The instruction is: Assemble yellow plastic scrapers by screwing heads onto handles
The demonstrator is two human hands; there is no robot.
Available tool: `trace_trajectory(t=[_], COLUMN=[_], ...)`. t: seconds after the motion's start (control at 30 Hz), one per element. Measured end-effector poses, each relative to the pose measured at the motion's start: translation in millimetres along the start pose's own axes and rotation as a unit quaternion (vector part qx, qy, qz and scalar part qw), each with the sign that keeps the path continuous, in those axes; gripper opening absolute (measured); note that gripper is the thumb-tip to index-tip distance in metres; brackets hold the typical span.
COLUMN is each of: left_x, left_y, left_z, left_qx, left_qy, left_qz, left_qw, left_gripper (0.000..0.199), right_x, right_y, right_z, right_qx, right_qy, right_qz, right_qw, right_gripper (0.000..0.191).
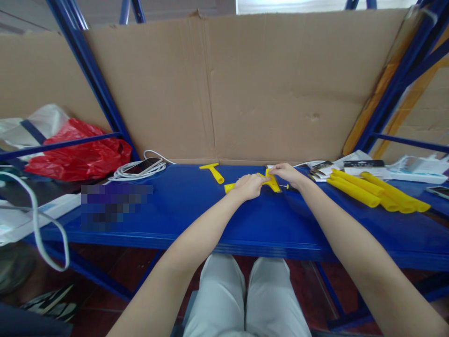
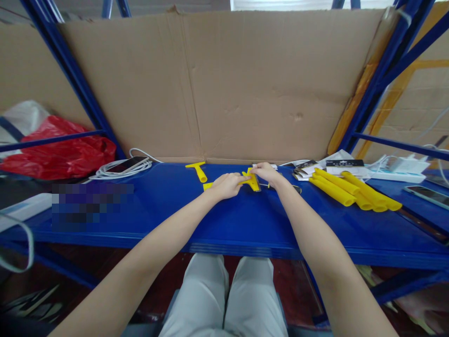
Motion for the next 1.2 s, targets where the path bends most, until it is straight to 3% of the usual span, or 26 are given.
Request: trace_trajectory(t=[0.17, 0.37, 0.53, 0.73, 1.03, 1.2], left_x=[2.0, 0.9, 0.8, 2.8, 4.3, 2.3], left_y=[0.3, -1.1, -1.6, -1.2, -0.3, -0.6], left_z=[2.1, -0.6, -1.5, -0.2, -0.5, -2.6], left_qx=[-0.007, -0.004, -0.001, -0.005, -0.002, -0.001], left_qy=[-0.001, 0.003, -0.002, -0.006, -0.016, -0.021], left_qz=[0.006, 0.013, 0.014, 0.022, 0.02, 0.019], left_qw=[1.0, 1.0, 1.0, 1.0, 1.0, 1.0], left_gripper=[0.05, 0.048, 0.048, 0.046, 0.047, 0.048], right_x=[3.3, 2.4, -3.3, -3.0, -3.5, -3.5], right_y=[1.2, 2.4, 0.9, 1.7, 1.3, -2.2], right_z=[-1.6, 5.9, 10.0, 9.2, 1.4, -8.7], right_qx=[0.0, -0.037, -0.047, -0.039, 0.0, 0.08], right_qy=[-0.025, -0.068, -0.1, -0.131, -0.109, -0.043], right_qz=[0.025, 0.037, 0.004, 0.01, 0.006, -0.001], right_qw=[0.999, 0.996, 0.994, 0.991, 0.994, 0.996], right_gripper=[0.006, 0.032, 0.03, 0.025, 0.011, 0.01])
Point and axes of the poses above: each hand's wrist, its own y-axis away from the middle knuckle, its own x-axis out of the back of the hand, z = x × y, the point moved 9 cm from there along -y, towards the middle knuckle, and after that the axes turned 4 degrees about -z, right-handed, at the moved point
